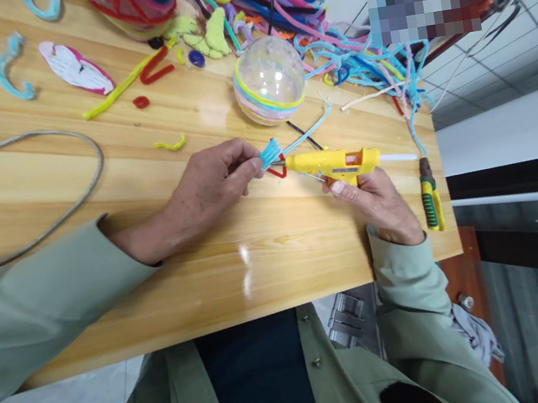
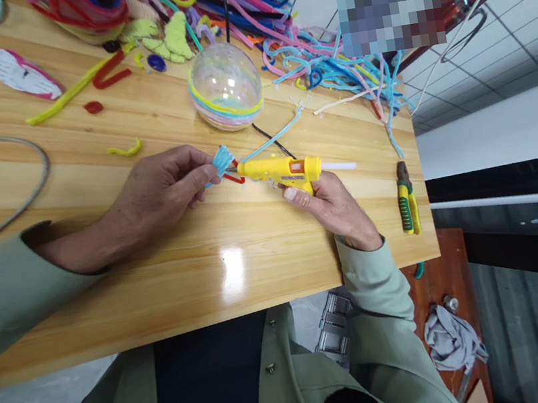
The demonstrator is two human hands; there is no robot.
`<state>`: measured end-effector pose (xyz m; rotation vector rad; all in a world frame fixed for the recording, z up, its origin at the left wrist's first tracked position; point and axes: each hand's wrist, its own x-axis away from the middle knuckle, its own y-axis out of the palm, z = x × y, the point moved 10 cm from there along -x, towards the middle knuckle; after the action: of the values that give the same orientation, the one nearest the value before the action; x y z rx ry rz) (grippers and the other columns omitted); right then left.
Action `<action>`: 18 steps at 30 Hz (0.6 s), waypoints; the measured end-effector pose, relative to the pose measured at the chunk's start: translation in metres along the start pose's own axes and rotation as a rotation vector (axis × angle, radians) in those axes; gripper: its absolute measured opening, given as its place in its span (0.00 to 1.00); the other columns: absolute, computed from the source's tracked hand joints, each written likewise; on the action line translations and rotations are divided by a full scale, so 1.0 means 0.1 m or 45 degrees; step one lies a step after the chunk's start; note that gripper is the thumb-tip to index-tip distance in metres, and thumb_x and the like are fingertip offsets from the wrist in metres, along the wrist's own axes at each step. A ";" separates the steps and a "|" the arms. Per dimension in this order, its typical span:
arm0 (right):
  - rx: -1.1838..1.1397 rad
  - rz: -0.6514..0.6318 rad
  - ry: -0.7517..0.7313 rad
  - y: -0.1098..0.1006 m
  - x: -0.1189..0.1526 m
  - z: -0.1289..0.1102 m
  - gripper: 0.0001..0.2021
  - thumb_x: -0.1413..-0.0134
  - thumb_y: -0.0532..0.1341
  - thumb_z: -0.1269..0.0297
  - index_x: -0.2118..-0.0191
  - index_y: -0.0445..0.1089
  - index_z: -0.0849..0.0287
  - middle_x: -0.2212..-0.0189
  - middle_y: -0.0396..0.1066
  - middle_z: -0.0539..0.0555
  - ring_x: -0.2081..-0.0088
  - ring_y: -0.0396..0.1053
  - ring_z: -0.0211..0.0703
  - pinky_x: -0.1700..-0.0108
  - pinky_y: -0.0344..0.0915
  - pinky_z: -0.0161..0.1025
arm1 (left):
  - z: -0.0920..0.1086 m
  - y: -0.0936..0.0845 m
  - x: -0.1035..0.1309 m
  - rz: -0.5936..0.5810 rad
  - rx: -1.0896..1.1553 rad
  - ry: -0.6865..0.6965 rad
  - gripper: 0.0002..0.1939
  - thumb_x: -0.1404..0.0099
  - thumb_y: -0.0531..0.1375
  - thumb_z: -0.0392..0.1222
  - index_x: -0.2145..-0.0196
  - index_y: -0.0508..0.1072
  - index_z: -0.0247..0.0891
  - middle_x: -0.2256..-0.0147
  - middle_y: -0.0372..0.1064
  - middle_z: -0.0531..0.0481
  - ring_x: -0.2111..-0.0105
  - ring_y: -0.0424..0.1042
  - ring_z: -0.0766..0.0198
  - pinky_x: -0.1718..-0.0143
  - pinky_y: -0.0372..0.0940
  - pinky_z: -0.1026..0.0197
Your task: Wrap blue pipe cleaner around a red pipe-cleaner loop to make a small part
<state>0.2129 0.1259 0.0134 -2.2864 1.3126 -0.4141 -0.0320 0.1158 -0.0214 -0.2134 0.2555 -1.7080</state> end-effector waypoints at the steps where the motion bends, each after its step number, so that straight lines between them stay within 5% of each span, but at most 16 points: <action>1: 0.008 0.000 0.003 0.00 0.00 0.01 0.21 0.29 0.71 0.37 0.53 0.88 0.51 0.55 0.87 0.55 0.49 0.84 0.56 0.38 0.78 0.56 | 0.00 0.00 0.00 0.001 -0.008 0.001 0.06 0.27 0.63 0.41 0.63 0.79 0.42 0.73 0.74 0.56 0.72 0.72 0.62 0.65 0.67 0.59; 18: 0.011 0.041 0.073 -0.07 0.02 0.06 0.24 0.32 0.72 0.33 0.53 0.86 0.52 0.58 0.86 0.55 0.56 0.81 0.53 0.48 0.79 0.52 | 0.01 -0.01 0.01 -0.007 0.001 -0.011 0.07 0.26 0.63 0.43 0.63 0.79 0.43 0.73 0.74 0.55 0.71 0.73 0.60 0.65 0.67 0.57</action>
<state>0.2213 0.1282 0.0123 -2.2589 1.3708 -0.4768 -0.0326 0.1150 -0.0204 -0.2211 0.2481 -1.7125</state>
